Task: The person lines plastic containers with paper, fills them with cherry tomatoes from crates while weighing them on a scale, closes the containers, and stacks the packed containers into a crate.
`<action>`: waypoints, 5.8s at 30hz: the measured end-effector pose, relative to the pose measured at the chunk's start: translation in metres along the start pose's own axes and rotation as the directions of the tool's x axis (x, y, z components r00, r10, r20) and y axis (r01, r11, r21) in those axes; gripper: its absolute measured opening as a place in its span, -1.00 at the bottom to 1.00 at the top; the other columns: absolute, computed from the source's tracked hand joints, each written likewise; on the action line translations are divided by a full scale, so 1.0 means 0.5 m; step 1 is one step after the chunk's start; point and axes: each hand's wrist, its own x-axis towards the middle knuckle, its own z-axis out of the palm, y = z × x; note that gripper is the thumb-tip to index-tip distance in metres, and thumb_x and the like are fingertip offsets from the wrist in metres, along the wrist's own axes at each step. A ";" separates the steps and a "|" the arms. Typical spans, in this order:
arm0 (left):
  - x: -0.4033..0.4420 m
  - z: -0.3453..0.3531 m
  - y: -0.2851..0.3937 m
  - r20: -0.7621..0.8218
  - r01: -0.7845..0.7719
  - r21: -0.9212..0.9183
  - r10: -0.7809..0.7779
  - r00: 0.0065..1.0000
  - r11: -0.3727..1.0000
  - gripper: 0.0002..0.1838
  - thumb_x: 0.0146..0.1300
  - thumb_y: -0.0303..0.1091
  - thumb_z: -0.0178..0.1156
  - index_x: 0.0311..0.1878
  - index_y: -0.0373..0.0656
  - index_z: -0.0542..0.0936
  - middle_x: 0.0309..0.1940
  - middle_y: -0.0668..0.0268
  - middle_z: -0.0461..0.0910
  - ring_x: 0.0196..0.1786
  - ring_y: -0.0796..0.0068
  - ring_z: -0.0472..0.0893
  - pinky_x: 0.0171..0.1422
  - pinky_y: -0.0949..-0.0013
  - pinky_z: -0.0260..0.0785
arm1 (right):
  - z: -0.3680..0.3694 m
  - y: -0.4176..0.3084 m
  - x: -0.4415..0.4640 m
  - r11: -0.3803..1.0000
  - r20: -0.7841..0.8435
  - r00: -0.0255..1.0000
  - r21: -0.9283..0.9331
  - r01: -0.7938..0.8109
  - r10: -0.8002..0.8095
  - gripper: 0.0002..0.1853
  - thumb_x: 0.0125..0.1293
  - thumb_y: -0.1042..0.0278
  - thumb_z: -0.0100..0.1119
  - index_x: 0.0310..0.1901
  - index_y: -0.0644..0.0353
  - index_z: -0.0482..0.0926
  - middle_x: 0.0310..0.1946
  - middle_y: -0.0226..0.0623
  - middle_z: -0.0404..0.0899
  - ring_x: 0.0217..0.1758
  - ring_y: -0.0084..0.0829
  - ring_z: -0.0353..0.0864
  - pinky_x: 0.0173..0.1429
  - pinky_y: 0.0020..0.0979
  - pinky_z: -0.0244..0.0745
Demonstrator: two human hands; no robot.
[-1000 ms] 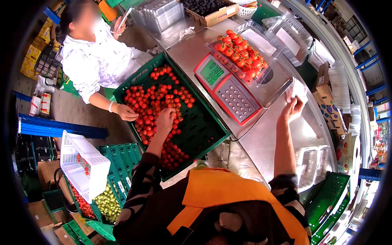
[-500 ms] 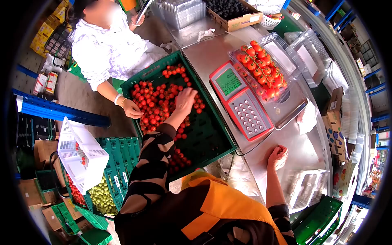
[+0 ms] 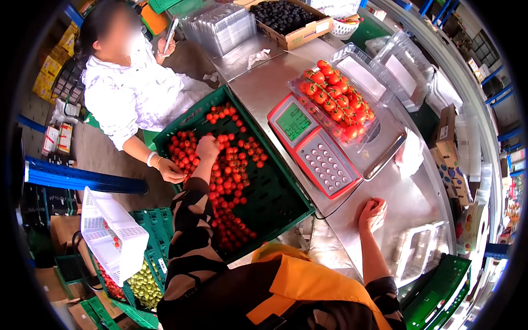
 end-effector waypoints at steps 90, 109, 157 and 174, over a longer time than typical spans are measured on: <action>-0.121 -0.044 0.617 0.095 0.146 -0.988 0.547 0.832 -0.051 -0.56 0.42 0.13 0.06 -0.16 -0.12 0.45 -0.52 0.36 0.51 -0.52 0.51 0.52 -0.29 0.16 0.67 | -0.108 -0.282 0.260 0.265 0.618 0.783 0.745 -0.612 0.070 -0.65 0.40 0.09 0.11 -0.12 0.28 0.51 -0.32 -0.20 0.63 -0.55 -0.40 0.61 -0.57 -0.35 0.56; -0.283 -0.061 0.655 0.024 0.017 -0.997 0.107 0.994 0.069 -0.78 0.24 -0.29 0.14 -0.09 -0.08 0.42 -0.33 0.38 0.49 -0.47 0.60 0.48 -0.35 0.51 0.40 | -0.137 -0.276 0.307 0.193 0.550 0.777 0.763 -0.617 0.307 -0.56 0.24 0.01 0.10 -0.40 0.36 0.57 -0.56 -0.21 0.58 -0.42 -0.21 0.70 -0.38 -0.18 0.57; -0.971 0.367 0.600 -0.399 -0.893 -0.326 0.812 0.427 0.309 -0.90 0.30 -0.52 0.11 -0.15 -0.29 0.48 -0.30 0.07 0.51 -0.25 0.08 0.52 -0.15 0.13 0.40 | -1.242 0.918 -0.308 0.066 0.089 0.715 0.980 -0.186 0.694 -0.47 0.15 -0.06 0.20 -0.02 0.25 0.59 -0.20 -0.13 0.66 -0.21 -0.35 0.68 -0.20 -0.33 0.62; -1.066 0.360 0.690 -0.414 -0.733 -0.221 0.618 0.668 0.644 -0.82 0.06 -0.64 0.13 -0.28 -0.20 0.39 -0.44 0.20 0.41 -0.37 0.23 0.43 -0.23 0.14 0.28 | -1.264 1.578 -0.062 0.582 0.175 0.851 0.661 -0.474 0.495 -0.57 0.28 0.59 0.04 0.19 0.08 0.50 -0.06 -0.45 0.58 -0.20 -0.61 0.55 -0.14 -0.55 0.45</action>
